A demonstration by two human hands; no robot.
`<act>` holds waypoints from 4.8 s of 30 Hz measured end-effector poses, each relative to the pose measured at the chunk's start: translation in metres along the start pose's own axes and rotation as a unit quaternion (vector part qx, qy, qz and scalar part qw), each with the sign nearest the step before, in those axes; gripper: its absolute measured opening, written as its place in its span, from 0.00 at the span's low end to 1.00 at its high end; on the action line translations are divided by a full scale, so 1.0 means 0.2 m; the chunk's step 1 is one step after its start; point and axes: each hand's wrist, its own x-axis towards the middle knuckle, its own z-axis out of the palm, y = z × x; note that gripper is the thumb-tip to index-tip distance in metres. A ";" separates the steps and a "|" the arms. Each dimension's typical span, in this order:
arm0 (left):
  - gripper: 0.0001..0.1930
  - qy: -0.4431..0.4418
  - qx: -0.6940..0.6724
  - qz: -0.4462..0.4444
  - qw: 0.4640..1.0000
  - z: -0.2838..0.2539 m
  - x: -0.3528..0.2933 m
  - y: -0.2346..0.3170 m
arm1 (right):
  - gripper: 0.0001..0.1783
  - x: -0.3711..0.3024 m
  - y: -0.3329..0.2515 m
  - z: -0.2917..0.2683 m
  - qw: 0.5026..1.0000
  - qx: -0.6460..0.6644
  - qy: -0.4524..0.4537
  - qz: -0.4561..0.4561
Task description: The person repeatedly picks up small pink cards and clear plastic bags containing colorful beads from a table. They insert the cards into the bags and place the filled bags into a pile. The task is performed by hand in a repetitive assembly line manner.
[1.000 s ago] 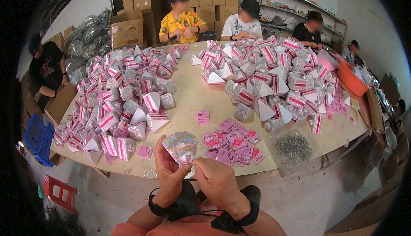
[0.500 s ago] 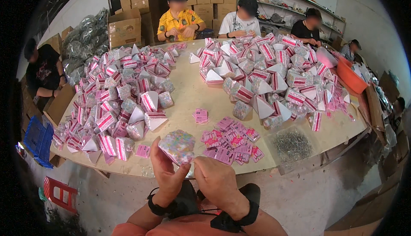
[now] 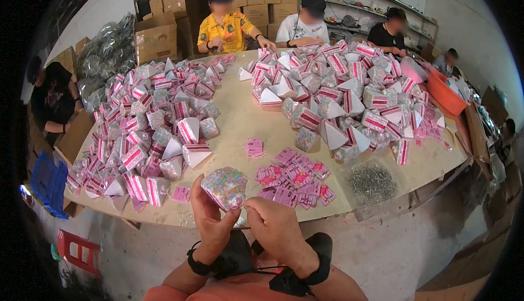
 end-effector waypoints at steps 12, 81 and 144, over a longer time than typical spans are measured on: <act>0.44 -0.010 0.052 0.013 0.998 0.02 -0.01 0.00 | 0.06 -0.01 0.02 -0.01 1.000 -0.029 0.012 -0.004; 0.41 -0.003 0.318 0.011 0.948 -0.07 0.00 -0.08 | 0.06 0.00 0.20 0.18 0.971 -0.237 -0.022 0.011; 0.40 -0.030 0.337 -0.004 0.941 -0.10 -0.05 -0.12 | 0.06 -0.01 0.23 0.19 0.964 -0.250 -0.079 0.050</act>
